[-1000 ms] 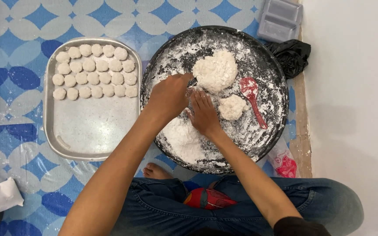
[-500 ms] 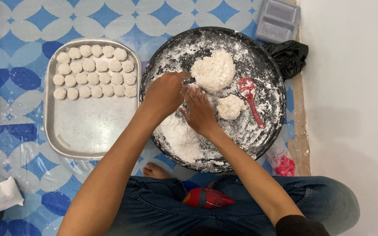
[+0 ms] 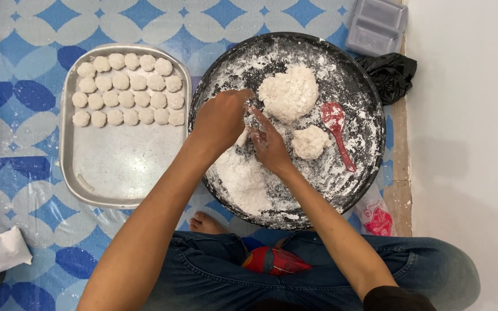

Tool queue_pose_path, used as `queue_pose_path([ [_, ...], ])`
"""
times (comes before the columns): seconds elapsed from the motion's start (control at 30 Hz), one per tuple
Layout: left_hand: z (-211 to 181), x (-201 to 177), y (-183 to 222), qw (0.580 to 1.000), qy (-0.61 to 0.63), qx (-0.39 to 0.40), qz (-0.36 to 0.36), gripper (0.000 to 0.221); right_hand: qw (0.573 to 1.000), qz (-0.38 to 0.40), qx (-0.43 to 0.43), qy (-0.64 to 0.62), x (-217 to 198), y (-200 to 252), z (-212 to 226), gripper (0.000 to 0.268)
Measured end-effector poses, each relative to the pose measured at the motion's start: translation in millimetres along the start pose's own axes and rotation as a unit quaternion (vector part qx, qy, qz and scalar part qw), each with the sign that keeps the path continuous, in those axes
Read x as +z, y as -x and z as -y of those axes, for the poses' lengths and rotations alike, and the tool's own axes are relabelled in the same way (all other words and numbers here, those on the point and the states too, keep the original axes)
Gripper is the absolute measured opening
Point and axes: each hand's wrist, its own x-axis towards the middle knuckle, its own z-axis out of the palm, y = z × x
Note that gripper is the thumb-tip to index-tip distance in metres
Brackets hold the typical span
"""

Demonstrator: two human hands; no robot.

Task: The person is pinching off small pieces of dough from a large mass, rolling them into balls between their palms, and arranging them on a metal tray.

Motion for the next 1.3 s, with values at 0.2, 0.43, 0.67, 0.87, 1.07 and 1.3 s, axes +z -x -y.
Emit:
queue_pose_path([
  [0.2,1.9,3.1,-1.4,1.0,0.0,0.0,-0.005,0.043,0.998,0.028,0.003,-0.06,-2.1,-3.0,16.1,0.073],
  [0.43,-2.5,0.2,0.8,1.0,0.003,-0.009,-0.006,0.043,0.984,-0.026,0.092,-0.149,8.9,-8.6,1.3,0.077],
  [0.67,-0.1,-2.0,-0.9,1.0,0.002,-0.002,-0.001,0.042,0.993,0.006,0.071,0.099,9.3,-24.8,-23.0,0.064],
  [0.87,-3.1,-6.0,0.3,1.0,0.006,0.0,-0.003,0.045,0.957,0.013,0.067,0.281,0.2,-24.4,1.7,0.051],
  [1.07,-2.4,-2.6,-0.6,1.0,0.009,-0.004,0.002,0.046,0.938,0.039,0.047,0.341,6.1,-7.5,10.3,0.041],
  [1.3,-3.3,-5.4,3.1,1.0,0.012,0.009,-0.015,0.047,0.898,0.037,-0.022,0.439,18.7,-6.8,-16.0,0.045],
])
